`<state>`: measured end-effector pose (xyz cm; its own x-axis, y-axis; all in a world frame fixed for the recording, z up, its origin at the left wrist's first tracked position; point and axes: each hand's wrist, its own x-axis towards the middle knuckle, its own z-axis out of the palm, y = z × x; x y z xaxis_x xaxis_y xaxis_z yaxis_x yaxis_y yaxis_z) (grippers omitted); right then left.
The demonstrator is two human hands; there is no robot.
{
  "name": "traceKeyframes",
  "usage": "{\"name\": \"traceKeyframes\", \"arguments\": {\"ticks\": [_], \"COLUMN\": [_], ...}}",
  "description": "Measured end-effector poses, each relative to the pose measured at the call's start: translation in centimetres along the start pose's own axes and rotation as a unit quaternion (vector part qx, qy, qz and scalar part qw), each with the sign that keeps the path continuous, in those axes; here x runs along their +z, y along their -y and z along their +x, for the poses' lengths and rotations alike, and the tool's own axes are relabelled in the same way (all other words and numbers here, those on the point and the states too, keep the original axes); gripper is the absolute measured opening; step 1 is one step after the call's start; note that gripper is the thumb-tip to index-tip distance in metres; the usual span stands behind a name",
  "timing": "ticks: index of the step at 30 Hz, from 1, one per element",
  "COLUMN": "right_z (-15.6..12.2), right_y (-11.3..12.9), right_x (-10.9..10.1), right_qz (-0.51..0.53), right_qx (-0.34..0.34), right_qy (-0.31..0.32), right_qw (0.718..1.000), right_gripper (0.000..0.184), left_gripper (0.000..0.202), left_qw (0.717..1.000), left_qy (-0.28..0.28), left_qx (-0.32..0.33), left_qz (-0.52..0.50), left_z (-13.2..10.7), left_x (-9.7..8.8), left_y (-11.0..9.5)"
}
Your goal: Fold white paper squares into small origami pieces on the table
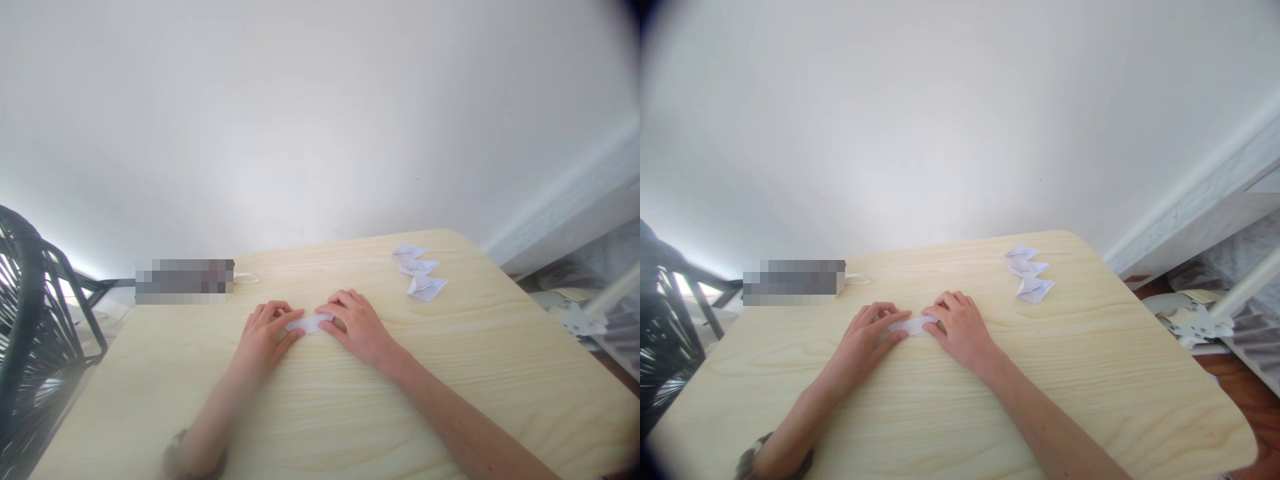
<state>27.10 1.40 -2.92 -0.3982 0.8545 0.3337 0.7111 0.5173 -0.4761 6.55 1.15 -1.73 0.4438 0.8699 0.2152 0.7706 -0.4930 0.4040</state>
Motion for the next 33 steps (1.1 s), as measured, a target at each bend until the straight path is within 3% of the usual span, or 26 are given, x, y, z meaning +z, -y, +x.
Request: {"name": "traceKeyframes", "arguments": {"ticks": [5,11,17,27,33], "right_z": [-0.2,-0.2,-0.3,0.0,0.1], "right_y": [0.1,0.0,0.3,1.0,1.3], "right_x": [-0.2,-0.2,-0.5,-0.4,-0.4], "right_qz": [0.035,0.106,0.117,0.03,0.008], "right_qx": [-0.027,-0.07,-0.073,-0.064,-0.006], "right_qy": [-0.016,-0.002,-0.003,-0.006,-0.014], "right_qw": [0.999,0.992,0.991,0.997,1.0], "right_gripper": [0.015,0.012,0.013,0.016,0.014], "left_gripper": [0.021,0.01,0.014,0.019,0.024], "left_qw": [0.997,0.989,0.985,0.991,0.988], "left_qy": [-0.021,-0.017,0.002,-0.035,-0.018], "left_qx": [0.042,0.011,0.004,0.092,0.13], "left_qz": [-0.055,-0.145,-0.173,-0.091,-0.078], "left_z": [0.0,0.0,-0.1,-0.5,-0.6], "left_x": [-0.2,-0.4,-0.7,-0.5,-0.8], "left_y": [-0.3,-0.6,-0.5,-0.3,-0.5]}}
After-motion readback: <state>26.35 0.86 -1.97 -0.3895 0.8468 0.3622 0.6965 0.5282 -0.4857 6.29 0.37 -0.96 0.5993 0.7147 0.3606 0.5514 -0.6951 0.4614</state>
